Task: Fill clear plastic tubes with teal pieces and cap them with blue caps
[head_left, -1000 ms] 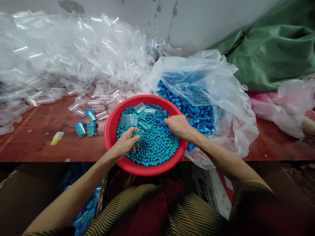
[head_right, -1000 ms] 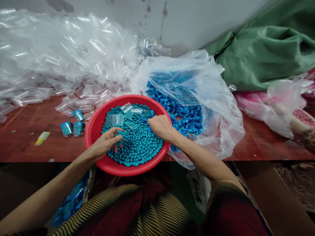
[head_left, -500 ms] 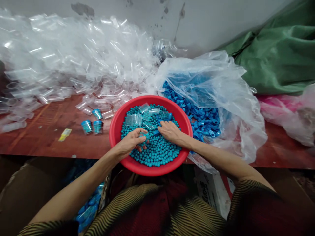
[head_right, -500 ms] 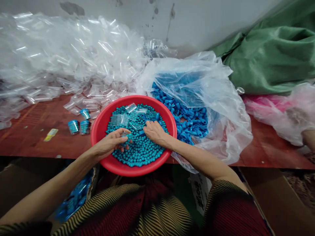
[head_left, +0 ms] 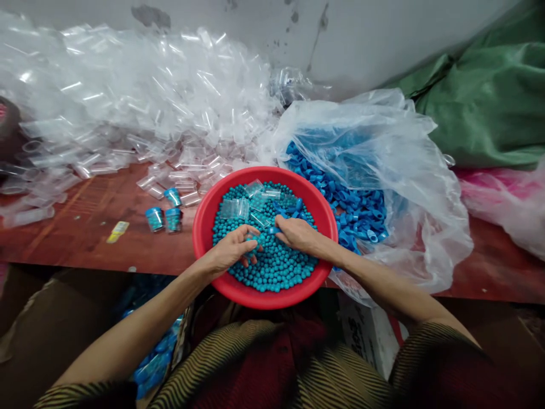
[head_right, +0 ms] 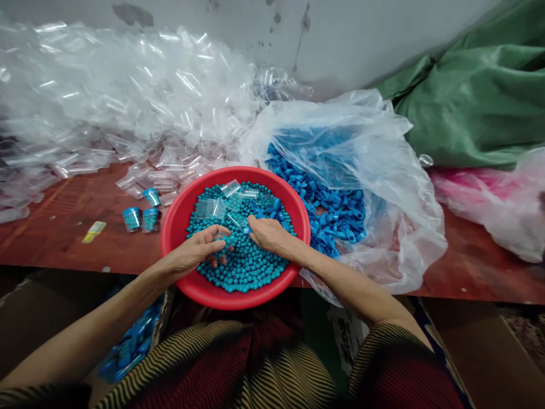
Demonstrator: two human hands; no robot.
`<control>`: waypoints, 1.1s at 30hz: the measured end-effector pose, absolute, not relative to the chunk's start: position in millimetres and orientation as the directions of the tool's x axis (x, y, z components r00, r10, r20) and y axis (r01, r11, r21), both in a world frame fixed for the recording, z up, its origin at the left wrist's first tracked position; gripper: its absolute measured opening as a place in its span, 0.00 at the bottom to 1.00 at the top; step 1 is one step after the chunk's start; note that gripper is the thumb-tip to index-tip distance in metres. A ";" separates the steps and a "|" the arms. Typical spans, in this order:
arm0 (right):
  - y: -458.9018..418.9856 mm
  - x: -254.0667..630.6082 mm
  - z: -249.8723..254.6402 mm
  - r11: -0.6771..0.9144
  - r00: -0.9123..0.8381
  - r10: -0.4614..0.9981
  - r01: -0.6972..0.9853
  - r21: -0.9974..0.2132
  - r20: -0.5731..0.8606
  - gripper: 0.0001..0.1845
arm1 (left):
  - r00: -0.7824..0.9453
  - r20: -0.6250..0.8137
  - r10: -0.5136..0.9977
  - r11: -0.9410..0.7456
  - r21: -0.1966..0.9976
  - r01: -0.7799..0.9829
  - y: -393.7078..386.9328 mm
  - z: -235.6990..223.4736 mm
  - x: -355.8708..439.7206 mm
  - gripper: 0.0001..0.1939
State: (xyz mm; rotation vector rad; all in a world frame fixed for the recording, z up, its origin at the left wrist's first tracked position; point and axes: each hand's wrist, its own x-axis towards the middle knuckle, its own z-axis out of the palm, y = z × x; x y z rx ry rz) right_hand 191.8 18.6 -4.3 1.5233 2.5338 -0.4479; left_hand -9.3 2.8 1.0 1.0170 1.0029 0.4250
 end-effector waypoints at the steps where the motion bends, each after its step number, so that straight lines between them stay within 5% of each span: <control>1: 15.5 190.2 -2.4 0.407 -0.454 0.857 0.886 -0.222 -0.243 0.14 | 0.507 -0.492 0.707 0.497 0.857 0.139 2.7 0.7 -9.0 0.18; 8: -6.7 172.6 -6.3 0.460 -0.522 0.841 0.556 -0.692 0.140 0.12 | 0.488 -0.403 0.775 0.415 0.905 0.088 1.7 2.5 -7.7 0.16; 13: -10.4 165.0 -7.0 0.002 -0.312 0.945 0.303 -0.953 -0.098 0.07 | 0.505 -0.325 0.800 0.313 0.943 0.110 -0.3 -1.9 -8.8 0.22; 18: -9.6 162.6 -7.7 -0.053 -0.265 0.957 0.234 -0.971 -0.116 0.06 | 0.494 -0.284 0.821 0.288 0.955 0.070 -2.8 -1.8 -9.6 0.27; 27: -8.5 166.8 1.1 0.437 -0.466 0.856 0.421 -0.795 0.223 0.07 | 0.405 -0.182 0.896 0.189 0.982 0.023 -7.1 -5.2 -11.2 0.16; 30: -6.0 176.0 2.6 0.296 -0.475 0.872 0.329 -0.897 0.114 0.11 | 0.442 -0.239 0.865 0.237 0.970 0.062 -5.9 -2.3 -12.0 0.17; 33: -2.1 183.2 2.5 -0.020 -0.411 0.907 0.176 -0.984 -0.092 0.17 | 0.514 -0.276 0.812 0.263 0.960 0.100 -5.0 1.2 -10.3 0.18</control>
